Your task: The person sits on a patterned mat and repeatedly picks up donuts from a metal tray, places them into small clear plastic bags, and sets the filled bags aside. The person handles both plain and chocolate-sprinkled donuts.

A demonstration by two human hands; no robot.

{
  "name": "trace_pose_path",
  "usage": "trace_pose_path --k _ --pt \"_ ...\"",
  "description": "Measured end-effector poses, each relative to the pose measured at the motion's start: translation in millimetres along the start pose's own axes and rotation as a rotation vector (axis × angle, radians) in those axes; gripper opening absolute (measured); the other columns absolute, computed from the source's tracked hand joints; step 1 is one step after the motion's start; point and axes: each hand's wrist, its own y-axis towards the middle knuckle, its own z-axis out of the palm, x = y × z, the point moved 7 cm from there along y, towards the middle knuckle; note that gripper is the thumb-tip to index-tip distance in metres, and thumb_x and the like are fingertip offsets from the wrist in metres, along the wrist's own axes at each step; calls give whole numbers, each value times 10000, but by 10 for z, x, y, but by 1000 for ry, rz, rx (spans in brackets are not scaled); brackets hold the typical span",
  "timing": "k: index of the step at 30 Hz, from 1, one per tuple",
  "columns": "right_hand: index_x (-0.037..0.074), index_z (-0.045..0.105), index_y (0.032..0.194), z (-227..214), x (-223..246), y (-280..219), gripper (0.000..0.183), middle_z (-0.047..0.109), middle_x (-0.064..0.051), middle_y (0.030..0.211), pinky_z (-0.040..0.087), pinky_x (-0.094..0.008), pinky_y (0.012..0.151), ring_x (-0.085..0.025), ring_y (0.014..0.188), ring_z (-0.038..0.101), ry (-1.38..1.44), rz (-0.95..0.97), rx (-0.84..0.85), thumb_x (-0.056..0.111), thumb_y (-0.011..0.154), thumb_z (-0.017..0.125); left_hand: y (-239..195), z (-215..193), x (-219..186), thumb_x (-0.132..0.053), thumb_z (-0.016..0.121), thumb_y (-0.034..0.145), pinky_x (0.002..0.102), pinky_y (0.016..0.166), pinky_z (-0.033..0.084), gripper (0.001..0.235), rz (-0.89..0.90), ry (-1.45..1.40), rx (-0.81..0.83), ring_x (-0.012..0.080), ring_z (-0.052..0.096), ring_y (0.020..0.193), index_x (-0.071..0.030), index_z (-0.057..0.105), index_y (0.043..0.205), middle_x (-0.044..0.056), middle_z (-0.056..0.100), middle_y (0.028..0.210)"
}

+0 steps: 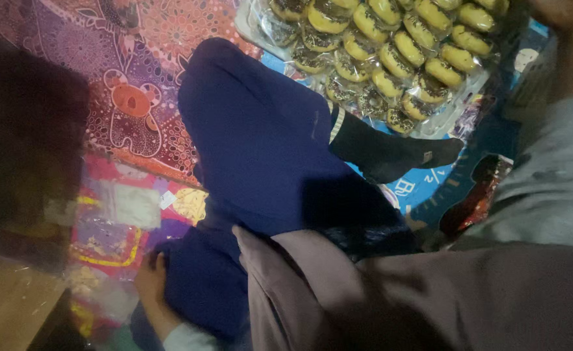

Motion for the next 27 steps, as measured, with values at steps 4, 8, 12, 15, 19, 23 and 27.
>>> trace_pose_path --k 4,8,12,15,19,23,27 --pt "16 682 1291 97 -288 11 419 718 -134 1095 558 -400 782 -273 951 684 57 28 56 230 952 806 28 -1 -9 -397 619 1008 477 945 532 456 -10 68 8 372 698 1115 -88 665 1341 178 738 1201" --pt "16 681 1295 166 -336 188 422 717 -133 1096 558 -399 781 -272 951 683 185 31 180 230 953 806 9 -11 48 -394 621 1013 484 952 530 465 -59 90 17 388 695 1112 -99 661 1370 197 732 1196" --pt "5 695 1270 55 -150 168 354 722 -182 1067 559 -435 758 -317 924 696 82 31 157 216 996 770 -12 2 -16 -373 597 1009 489 954 523 484 91 53 -24 401 672 1134 -120 640 1420 198 711 1252" --pt "5 707 1250 -92 22 7 293 716 -272 1058 552 -520 714 -406 876 706 -257 131 18 218 1050 730 -5 -6 16 -378 594 1014 494 962 523 479 66 48 -11 410 672 1141 -103 638 1404 212 704 1260" --pt "-6 639 1323 -243 281 -277 387 690 -261 1236 551 -496 888 -408 1085 689 -111 58 -98 184 1003 747 49 -1 -11 -393 598 1013 506 967 521 483 71 81 -10 431 670 1133 -74 648 1372 220 707 1240" --pt "-43 564 1422 -363 462 -652 662 634 -325 1309 547 -488 931 -457 1155 646 -212 -325 -388 62 838 858 8 5 17 -373 603 1020 513 971 507 474 150 68 -53 452 644 1150 -55 653 1368 236 693 1252" --pt "21 378 1590 104 -107 -776 767 631 -280 1375 588 -432 951 -339 1202 672 314 180 -241 94 952 797 51 42 93 -384 608 1007 495 985 510 487 93 -5 -12 417 653 1173 -60 651 1367 223 691 1268"
